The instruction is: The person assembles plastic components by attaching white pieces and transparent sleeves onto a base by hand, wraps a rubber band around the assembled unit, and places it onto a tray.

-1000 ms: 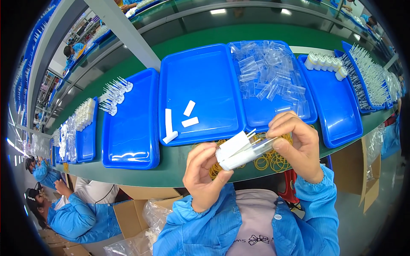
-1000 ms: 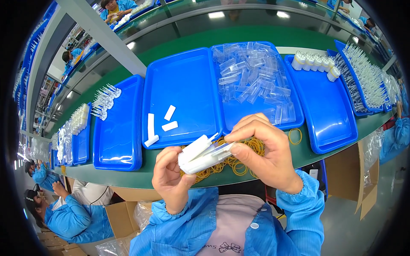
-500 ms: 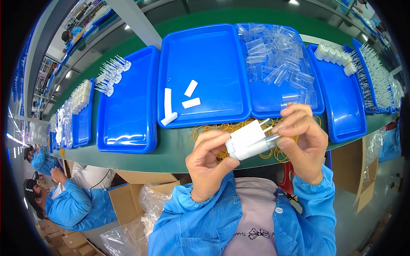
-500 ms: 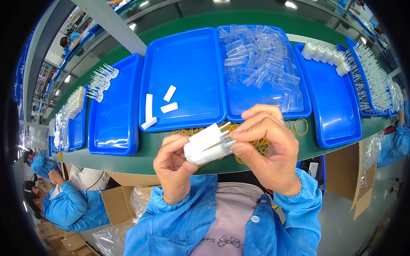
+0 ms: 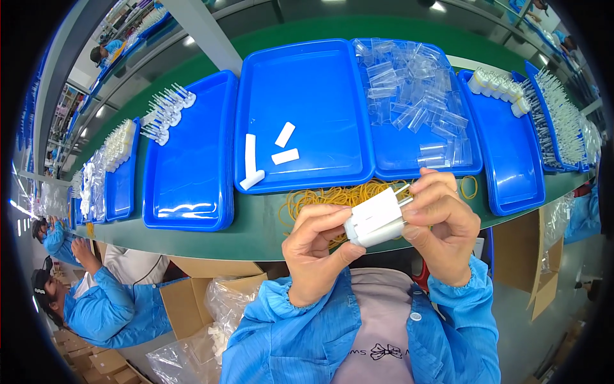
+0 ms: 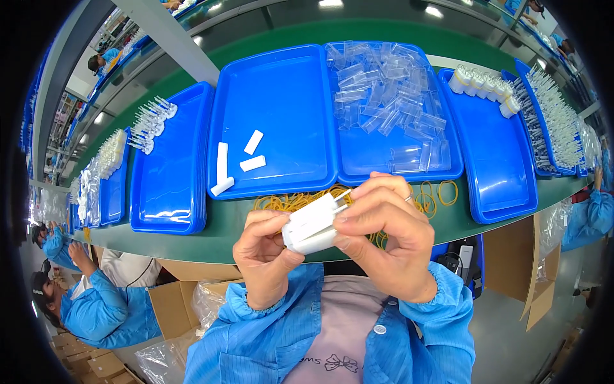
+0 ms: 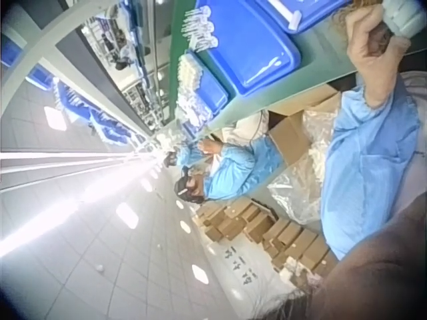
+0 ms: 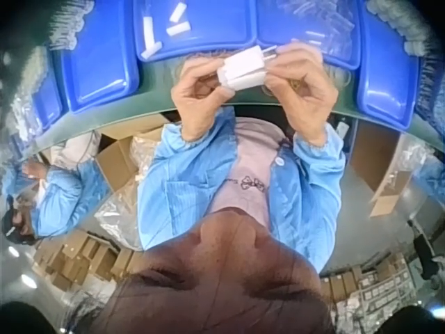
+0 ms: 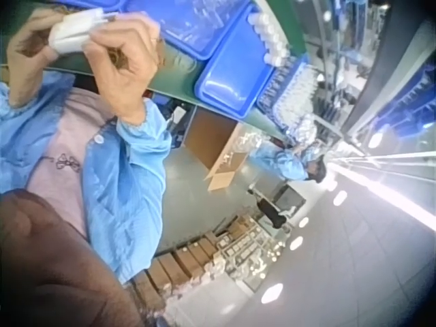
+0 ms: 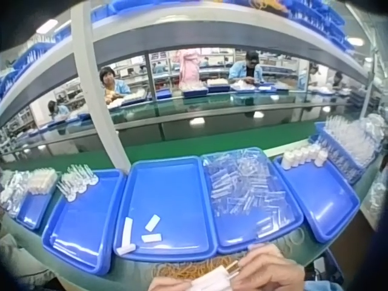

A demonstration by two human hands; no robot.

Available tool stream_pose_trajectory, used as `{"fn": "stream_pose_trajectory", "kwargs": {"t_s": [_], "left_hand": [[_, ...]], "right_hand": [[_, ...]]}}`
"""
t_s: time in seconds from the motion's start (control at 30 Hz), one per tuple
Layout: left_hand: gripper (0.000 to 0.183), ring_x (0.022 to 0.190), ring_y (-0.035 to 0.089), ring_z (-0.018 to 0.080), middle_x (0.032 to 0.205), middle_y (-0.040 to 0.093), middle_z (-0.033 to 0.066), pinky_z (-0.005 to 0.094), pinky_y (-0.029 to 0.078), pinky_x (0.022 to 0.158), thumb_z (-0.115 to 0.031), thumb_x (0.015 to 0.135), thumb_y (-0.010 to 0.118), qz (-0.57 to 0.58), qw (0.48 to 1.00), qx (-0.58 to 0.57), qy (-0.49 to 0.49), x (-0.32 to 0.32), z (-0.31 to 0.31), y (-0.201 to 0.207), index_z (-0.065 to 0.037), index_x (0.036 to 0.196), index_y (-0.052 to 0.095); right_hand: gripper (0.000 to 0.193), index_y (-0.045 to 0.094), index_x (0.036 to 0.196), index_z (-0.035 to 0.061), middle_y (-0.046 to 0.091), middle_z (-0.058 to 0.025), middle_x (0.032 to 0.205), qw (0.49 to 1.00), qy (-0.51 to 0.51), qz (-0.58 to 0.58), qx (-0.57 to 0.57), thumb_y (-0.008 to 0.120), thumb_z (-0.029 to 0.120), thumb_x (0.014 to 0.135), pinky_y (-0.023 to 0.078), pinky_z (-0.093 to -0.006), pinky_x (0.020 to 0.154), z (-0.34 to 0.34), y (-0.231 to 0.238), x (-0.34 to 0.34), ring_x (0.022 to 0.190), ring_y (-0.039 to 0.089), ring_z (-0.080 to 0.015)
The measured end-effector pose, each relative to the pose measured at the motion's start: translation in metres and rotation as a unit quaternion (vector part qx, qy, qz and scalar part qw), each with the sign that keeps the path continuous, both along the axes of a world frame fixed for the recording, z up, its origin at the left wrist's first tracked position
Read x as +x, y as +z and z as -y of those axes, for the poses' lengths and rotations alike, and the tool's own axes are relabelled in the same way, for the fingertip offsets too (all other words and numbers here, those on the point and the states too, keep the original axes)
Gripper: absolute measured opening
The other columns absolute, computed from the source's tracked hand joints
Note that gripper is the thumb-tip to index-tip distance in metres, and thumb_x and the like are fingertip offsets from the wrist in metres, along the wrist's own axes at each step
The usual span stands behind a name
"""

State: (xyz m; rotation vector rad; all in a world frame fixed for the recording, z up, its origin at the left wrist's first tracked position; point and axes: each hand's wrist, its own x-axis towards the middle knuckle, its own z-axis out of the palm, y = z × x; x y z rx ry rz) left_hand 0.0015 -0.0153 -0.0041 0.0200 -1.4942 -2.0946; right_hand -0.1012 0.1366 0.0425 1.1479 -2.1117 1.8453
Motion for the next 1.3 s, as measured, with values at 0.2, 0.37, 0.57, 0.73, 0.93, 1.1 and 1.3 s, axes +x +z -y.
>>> {"fn": "stream_pose_trajectory", "kwargs": {"t_s": [0.2, 0.37, 0.57, 0.73, 0.93, 1.1, 1.3], "left_hand": [[0.049, 0.111, 0.055, 0.0258, 0.116, 0.051, 0.0131, 0.0389, 0.047, 0.096, 0.011, 0.073, 0.066, 0.019, 0.996, 0.093, -0.003, -0.002, 0.007, 0.0, 0.007, 0.12, 0.051], [0.057, 0.122, 0.048, 0.0244, 0.132, 0.048, 0.0166, 0.0387, 0.034, 0.105, -0.004, 0.081, 0.058, 0.067, 0.981, 0.179, -0.02, -0.004, 0.024, 0.006, 0.005, 0.134, 0.04], [0.066, 0.121, 0.049, 0.0244, 0.134, 0.046, 0.0162, 0.0362, 0.041, 0.101, -0.019, 0.083, 0.06, 0.102, 0.965, 0.23, -0.068, -0.007, 0.028, 0.013, 0.005, 0.138, 0.032], [0.067, 0.119, 0.051, 0.0238, 0.133, 0.047, 0.0153, 0.0333, 0.048, 0.094, -0.022, 0.083, 0.061, 0.109, 0.963, 0.228, -0.097, -0.006, 0.026, 0.012, 0.004, 0.138, 0.032], [0.061, 0.12, 0.05, 0.0254, 0.133, 0.047, 0.0172, 0.0355, 0.042, 0.1, -0.005, 0.083, 0.058, 0.097, 0.976, 0.191, -0.046, -0.012, 0.021, 0.001, 0.004, 0.138, 0.033], [0.06, 0.119, 0.05, 0.0303, 0.129, 0.048, 0.0244, 0.0406, 0.04, 0.101, 0.012, 0.075, 0.057, 0.023, 0.998, -0.004, 0.056, -0.01, 0.012, -0.001, 0.006, 0.132, 0.04], [0.051, 0.111, 0.057, 0.0316, 0.12, 0.056, 0.022, 0.0388, 0.048, 0.091, 0.009, 0.069, 0.063, -0.003, 0.96, -0.246, 0.133, -0.01, 0.016, -0.003, 0.0, 0.119, 0.057]], "right_hand": [[0.014, 0.07, 0.09, 0.0066, 0.064, -0.0084, 0.097, 0.993, 0.071, -0.015, 0.091, 0.068, 0.011, 0.077, 0.043, -0.0339, 0.082, 0.003, 0.014, -0.032, 0.092, 0.057, -0.0228], [0.016, 0.069, 0.092, 0.008, 0.061, -0.0075, 0.094, 0.938, -0.078, -0.191, 0.28, 0.062, 0.007, 0.077, 0.044, -0.0365, 0.078, 0.001, 0.0, -0.107, 0.09, 0.056, -0.0241], [0.018, 0.07, 0.086, 0.0093, 0.052, -0.0066, 0.086, 0.789, -0.054, -0.383, 0.478, 0.061, 0.002, 0.072, 0.04, -0.0344, 0.076, -0.009, -0.043, -0.152, 0.088, 0.053, -0.0234], [0.02, 0.066, 0.089, 0.0083, 0.051, -0.0067, 0.086, 0.806, -0.024, -0.375, 0.458, 0.065, 0.003, 0.069, 0.04, -0.0342, 0.077, -0.005, -0.038, -0.157, 0.088, 0.053, -0.0226], [0.02, 0.06, 0.098, 0.0032, 0.059, -0.0068, 0.091, 0.987, 0.016, 0.013, 0.162, 0.064, 0.002, 0.078, 0.048, -0.0302, 0.073, 0.007, -0.013, -0.119, 0.085, 0.06, -0.018], [0.029, 0.054, 0.112, -0.0035, 0.063, -0.0097, 0.1, 0.976, 0.102, 0.188, -0.041, 0.062, 0.003, 0.085, 0.051, -0.0264, 0.079, 0.013, 0.035, -0.059, 0.092, 0.062, -0.0149], [0.038, 0.05, 0.117, -0.0032, 0.06, -0.0126, 0.105, 0.996, 0.078, 0.037, 0.023, 0.063, -0.003, 0.081, 0.05, -0.0254, 0.078, 0.004, 0.047, -0.047, 0.09, 0.063, -0.0148]]}}
